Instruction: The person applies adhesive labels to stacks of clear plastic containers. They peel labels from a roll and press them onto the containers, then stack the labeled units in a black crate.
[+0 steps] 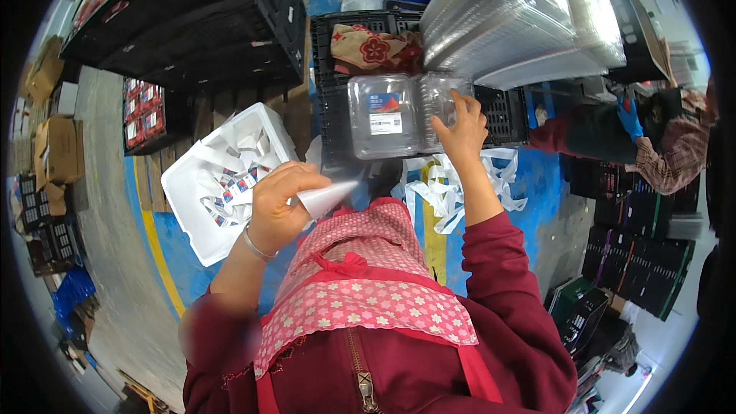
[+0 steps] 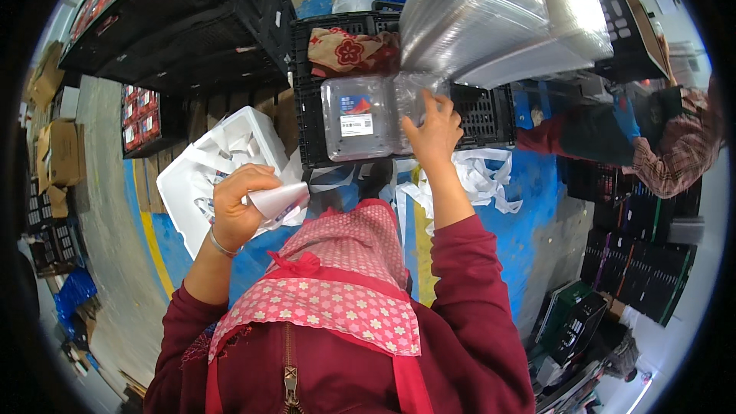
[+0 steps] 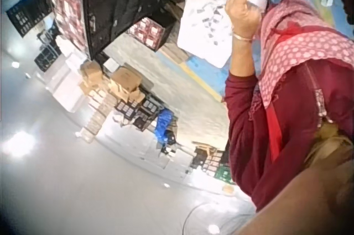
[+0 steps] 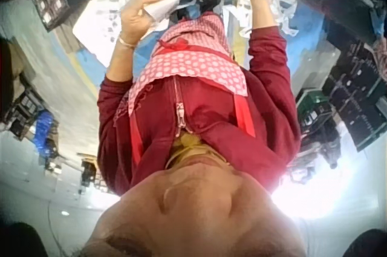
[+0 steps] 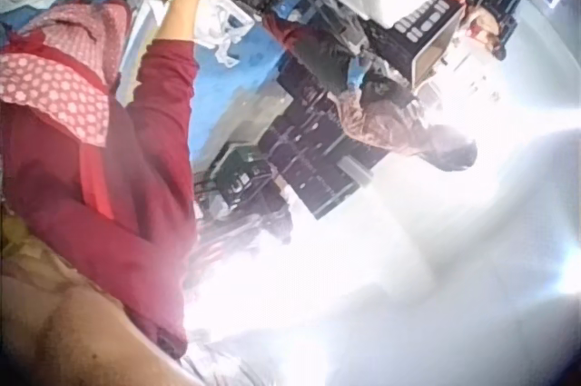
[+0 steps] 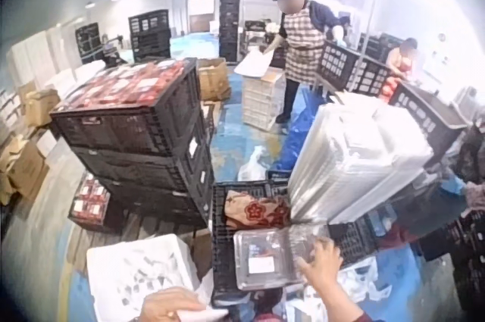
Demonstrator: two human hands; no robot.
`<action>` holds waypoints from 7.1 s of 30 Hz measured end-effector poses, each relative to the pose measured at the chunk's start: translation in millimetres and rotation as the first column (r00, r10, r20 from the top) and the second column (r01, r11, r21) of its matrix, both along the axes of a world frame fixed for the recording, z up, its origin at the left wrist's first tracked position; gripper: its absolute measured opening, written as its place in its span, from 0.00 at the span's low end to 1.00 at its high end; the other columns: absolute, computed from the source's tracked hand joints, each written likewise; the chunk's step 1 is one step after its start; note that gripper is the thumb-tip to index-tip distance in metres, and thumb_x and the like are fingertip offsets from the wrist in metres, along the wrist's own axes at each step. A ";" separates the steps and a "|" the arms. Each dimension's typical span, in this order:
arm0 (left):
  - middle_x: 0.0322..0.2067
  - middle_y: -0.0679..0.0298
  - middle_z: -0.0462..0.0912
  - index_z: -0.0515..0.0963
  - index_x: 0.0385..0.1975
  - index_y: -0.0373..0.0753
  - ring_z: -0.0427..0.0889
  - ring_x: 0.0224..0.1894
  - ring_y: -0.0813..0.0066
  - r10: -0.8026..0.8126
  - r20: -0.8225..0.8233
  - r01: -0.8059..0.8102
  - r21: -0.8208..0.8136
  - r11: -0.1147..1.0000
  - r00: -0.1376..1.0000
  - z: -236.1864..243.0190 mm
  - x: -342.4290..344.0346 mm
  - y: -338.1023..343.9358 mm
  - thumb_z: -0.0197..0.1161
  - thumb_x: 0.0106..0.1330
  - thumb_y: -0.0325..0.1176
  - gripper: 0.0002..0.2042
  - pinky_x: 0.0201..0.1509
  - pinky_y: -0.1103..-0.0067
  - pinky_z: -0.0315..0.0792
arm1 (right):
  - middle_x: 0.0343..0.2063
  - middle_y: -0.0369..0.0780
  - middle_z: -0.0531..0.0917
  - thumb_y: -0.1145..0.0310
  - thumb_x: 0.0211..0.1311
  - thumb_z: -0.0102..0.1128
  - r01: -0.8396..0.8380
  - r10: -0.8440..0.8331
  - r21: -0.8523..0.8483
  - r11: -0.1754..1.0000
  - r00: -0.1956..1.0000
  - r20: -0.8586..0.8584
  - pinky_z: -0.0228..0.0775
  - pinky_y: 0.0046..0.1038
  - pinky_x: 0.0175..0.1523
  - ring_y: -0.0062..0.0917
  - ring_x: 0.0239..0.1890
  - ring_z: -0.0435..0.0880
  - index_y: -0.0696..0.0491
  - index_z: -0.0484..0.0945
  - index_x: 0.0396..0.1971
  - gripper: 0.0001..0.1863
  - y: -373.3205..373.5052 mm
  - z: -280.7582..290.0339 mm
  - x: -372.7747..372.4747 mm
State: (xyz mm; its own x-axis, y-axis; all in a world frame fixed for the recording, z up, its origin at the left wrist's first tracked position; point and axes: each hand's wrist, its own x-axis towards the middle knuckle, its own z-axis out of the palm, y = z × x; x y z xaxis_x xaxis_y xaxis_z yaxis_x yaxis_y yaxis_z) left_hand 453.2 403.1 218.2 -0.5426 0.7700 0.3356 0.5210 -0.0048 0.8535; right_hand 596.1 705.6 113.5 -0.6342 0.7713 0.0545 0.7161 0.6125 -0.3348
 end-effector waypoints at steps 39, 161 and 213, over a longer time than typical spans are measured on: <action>0.29 0.65 0.80 0.79 0.28 0.34 0.76 0.35 0.74 0.281 0.411 -0.174 -0.278 0.945 0.867 -59.7 22.1 -30.3 0.64 0.54 0.21 0.04 0.41 0.77 0.69 | 0.24 0.39 0.83 0.75 0.54 0.71 -0.415 -0.113 -0.629 0.658 0.771 -0.627 0.67 0.18 0.29 0.12 0.27 0.77 0.60 0.77 0.44 0.17 -40.8 97.0 -47.4; 0.34 0.66 0.80 0.72 0.43 0.37 0.81 0.37 0.83 -0.059 0.624 -0.062 0.170 0.983 0.779 41.8 5.9 73.3 0.73 0.55 0.22 0.18 0.43 0.86 0.76 | 0.40 0.46 0.85 0.68 0.62 0.64 -0.077 0.313 0.456 0.887 0.825 -0.471 0.73 0.33 0.48 0.37 0.43 0.84 0.55 0.82 0.45 0.13 110.3 229.1 -24.2; 0.34 0.58 0.80 0.79 0.33 0.38 0.81 0.35 0.69 -0.110 0.076 0.089 0.241 0.967 0.991 103.5 7.9 -0.6 0.77 0.46 0.23 0.15 0.37 0.79 0.74 | 0.66 0.51 0.56 0.50 0.39 0.76 -0.014 0.016 -0.105 0.994 1.000 0.016 0.64 0.57 0.55 0.56 0.59 0.68 0.44 0.52 0.70 0.57 8.9 -21.2 -2.3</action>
State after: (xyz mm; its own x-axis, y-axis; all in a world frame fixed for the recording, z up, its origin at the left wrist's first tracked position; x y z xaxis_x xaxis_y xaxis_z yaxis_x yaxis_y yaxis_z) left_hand 461.1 402.5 321.8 -0.5031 0.7262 0.4685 0.4304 -0.2596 0.8645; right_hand 593.8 714.5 92.3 -0.6459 0.7625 -0.0368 0.7132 0.5855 -0.3854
